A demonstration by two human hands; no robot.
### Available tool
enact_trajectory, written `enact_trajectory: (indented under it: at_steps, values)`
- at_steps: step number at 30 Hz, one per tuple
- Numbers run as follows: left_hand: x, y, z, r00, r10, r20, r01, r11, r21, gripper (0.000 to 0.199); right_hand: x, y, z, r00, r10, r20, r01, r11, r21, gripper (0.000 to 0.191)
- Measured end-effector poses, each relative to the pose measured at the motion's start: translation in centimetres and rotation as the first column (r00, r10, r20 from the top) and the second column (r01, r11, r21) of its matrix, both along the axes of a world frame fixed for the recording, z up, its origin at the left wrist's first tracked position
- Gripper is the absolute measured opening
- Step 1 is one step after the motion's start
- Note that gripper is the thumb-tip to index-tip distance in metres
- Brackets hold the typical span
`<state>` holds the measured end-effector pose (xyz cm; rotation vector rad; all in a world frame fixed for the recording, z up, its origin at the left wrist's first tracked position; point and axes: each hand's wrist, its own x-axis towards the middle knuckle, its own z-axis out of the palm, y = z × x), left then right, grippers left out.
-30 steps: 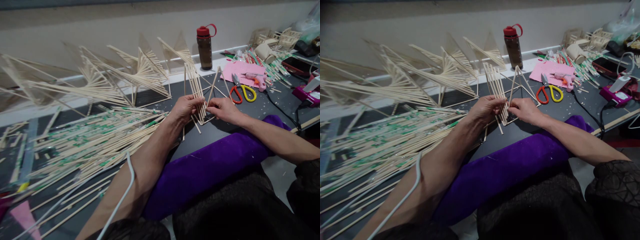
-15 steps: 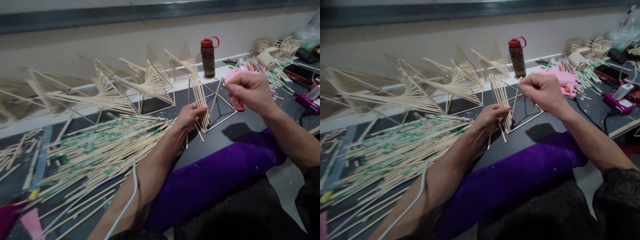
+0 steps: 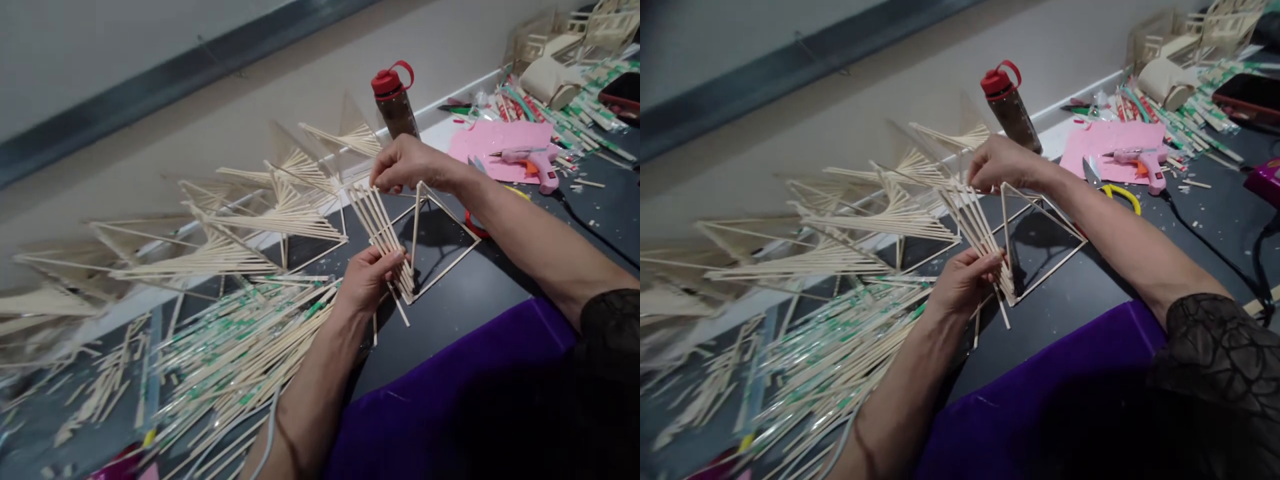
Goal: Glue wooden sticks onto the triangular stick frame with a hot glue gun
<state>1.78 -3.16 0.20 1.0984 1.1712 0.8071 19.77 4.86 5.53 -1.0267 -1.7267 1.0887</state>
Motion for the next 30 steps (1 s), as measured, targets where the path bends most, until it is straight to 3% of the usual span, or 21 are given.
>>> enact_trajectory:
  at_steps: [3,7,16,30]
  values:
    - [0.1,-0.2,0.2,0.999,0.032,-0.015,-0.033,0.999,-0.036,0.033,0.0,0.2,-0.7,0.996,0.049,-0.073,-0.049,0.999,0.001,0.01]
    - [0.2,-0.3,0.3,0.998,0.056,-0.037,-0.058,0.997,-0.055,0.032,0.2,0.3,-1.1,0.991,0.014,-0.132,-0.018,0.999,-0.033,0.008]
    - [0.0,-0.4,0.2,0.998,0.057,-0.031,-0.059,0.996,-0.071,0.033,0.0,1.1,-2.3,0.993,0.049,-0.106,-0.053,0.998,-0.036,0.012]
    - [-0.1,-0.3,0.0,0.999,0.045,-0.006,-0.046,0.997,-0.058,0.033,-0.2,0.9,-1.7,0.989,0.096,-0.113,-0.105,0.991,-0.08,0.012]
